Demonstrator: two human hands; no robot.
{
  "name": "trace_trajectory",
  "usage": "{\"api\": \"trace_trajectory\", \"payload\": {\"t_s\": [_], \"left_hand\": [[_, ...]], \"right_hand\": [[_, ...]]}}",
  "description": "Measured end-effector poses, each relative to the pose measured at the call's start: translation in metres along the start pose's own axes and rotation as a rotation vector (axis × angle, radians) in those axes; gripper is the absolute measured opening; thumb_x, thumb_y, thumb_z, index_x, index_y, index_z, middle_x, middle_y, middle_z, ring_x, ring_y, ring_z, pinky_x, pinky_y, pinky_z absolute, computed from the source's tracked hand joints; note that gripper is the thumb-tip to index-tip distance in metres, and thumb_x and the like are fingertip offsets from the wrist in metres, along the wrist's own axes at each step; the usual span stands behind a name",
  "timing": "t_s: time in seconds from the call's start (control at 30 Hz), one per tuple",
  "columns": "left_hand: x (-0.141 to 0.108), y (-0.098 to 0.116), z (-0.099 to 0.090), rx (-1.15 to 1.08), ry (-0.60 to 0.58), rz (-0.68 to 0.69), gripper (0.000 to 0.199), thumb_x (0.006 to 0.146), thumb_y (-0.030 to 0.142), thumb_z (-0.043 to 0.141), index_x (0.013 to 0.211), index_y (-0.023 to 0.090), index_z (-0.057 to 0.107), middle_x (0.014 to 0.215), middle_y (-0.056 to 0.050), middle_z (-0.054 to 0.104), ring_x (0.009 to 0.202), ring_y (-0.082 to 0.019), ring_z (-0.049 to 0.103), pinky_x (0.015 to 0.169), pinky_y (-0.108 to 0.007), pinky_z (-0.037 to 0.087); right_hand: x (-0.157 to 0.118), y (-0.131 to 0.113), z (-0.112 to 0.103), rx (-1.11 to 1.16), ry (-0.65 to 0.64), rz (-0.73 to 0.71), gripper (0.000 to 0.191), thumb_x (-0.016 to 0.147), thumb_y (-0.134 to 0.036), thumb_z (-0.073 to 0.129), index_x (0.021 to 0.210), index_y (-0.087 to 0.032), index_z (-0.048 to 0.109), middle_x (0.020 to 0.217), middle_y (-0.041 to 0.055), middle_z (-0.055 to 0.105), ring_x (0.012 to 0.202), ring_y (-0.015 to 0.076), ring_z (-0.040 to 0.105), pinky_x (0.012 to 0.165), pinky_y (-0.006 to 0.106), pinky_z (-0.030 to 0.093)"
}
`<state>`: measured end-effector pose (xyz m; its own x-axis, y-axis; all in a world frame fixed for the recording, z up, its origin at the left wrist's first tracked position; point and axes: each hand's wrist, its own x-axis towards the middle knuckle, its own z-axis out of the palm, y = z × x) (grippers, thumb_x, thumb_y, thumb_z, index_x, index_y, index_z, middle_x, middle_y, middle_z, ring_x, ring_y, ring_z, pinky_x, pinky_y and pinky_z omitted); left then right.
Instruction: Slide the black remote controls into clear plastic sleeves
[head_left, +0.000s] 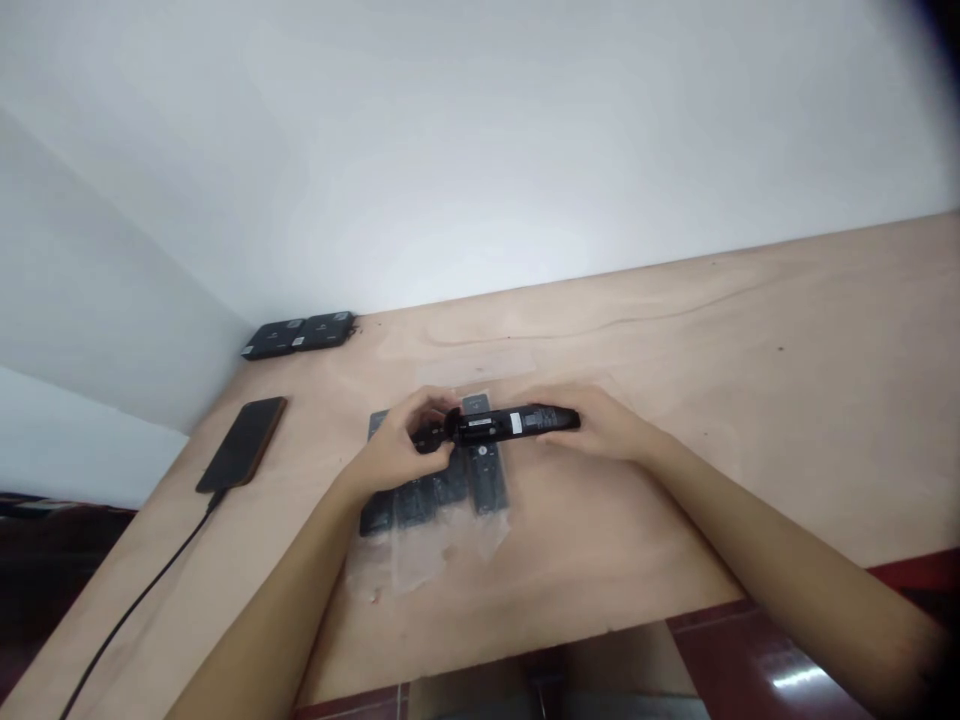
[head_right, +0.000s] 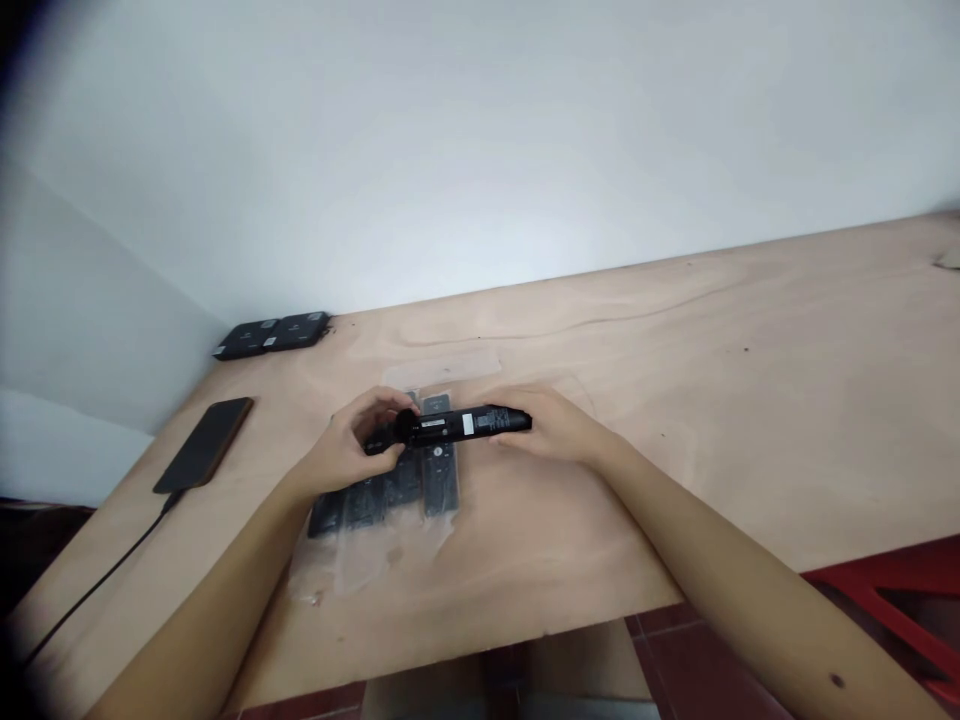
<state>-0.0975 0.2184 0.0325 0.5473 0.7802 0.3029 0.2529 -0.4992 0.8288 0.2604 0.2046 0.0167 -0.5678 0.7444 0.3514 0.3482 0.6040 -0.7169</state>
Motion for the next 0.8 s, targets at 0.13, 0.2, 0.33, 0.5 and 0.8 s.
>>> {"api": "trace_trajectory", "payload": {"t_s": [0.13, 0.2, 0.33, 0.5, 0.8], "left_hand": [[0.001, 0.009, 0.005, 0.142, -0.018, 0.097, 0.044, 0.09, 0.018, 0.084, 0.133, 0.024, 0.079, 0.126, -0.011, 0.078, 0.112, -0.028, 0.075, 0.101, -0.044, 0.064], [0.001, 0.01, 0.005, 0.182, -0.028, 0.141, 0.046, 0.092, 0.018, 0.084, 0.138, 0.026, 0.081, 0.129, -0.012, 0.077, 0.117, -0.029, 0.075, 0.105, -0.046, 0.063], [0.001, 0.008, 0.008, 0.255, -0.077, 0.181, 0.048, 0.097, 0.018, 0.082, 0.144, 0.03, 0.08, 0.129, -0.01, 0.073, 0.121, -0.029, 0.075, 0.109, -0.046, 0.062], [-0.001, 0.003, 0.016, 0.292, -0.1, 0.168, 0.051, 0.098, 0.019, 0.082, 0.147, 0.032, 0.079, 0.128, -0.009, 0.069, 0.121, -0.028, 0.072, 0.108, -0.045, 0.061], [-0.002, 0.0, 0.019, 0.232, -0.118, 0.2, 0.049, 0.107, 0.022, 0.076, 0.154, 0.035, 0.075, 0.128, -0.01, 0.065, 0.117, -0.026, 0.072, 0.101, -0.041, 0.063]], "right_hand": [[0.001, -0.003, 0.001, 0.006, -0.011, -0.013, 0.053, 0.103, -0.042, 0.085, 0.156, -0.036, 0.074, 0.152, 0.0041, 0.08, 0.138, 0.0372, 0.077, 0.119, 0.053, 0.059], [0.002, -0.007, 0.0, 0.012, -0.026, -0.025, 0.055, 0.104, -0.042, 0.084, 0.158, -0.038, 0.073, 0.154, 0.0036, 0.078, 0.141, 0.037, 0.075, 0.122, 0.053, 0.057], [0.003, -0.012, 0.001, 0.0, -0.046, -0.025, 0.058, 0.105, -0.039, 0.083, 0.161, -0.039, 0.069, 0.154, 0.0025, 0.079, 0.141, 0.0357, 0.075, 0.123, 0.053, 0.056], [0.001, -0.005, 0.008, -0.042, -0.031, -0.021, 0.055, 0.103, -0.042, 0.086, 0.156, -0.038, 0.073, 0.151, 0.0044, 0.08, 0.139, 0.0383, 0.075, 0.121, 0.056, 0.057], [-0.002, -0.003, 0.015, -0.07, 0.02, -0.012, 0.049, 0.101, -0.04, 0.086, 0.149, -0.035, 0.077, 0.148, 0.0052, 0.082, 0.136, 0.0389, 0.077, 0.118, 0.056, 0.059]]}}
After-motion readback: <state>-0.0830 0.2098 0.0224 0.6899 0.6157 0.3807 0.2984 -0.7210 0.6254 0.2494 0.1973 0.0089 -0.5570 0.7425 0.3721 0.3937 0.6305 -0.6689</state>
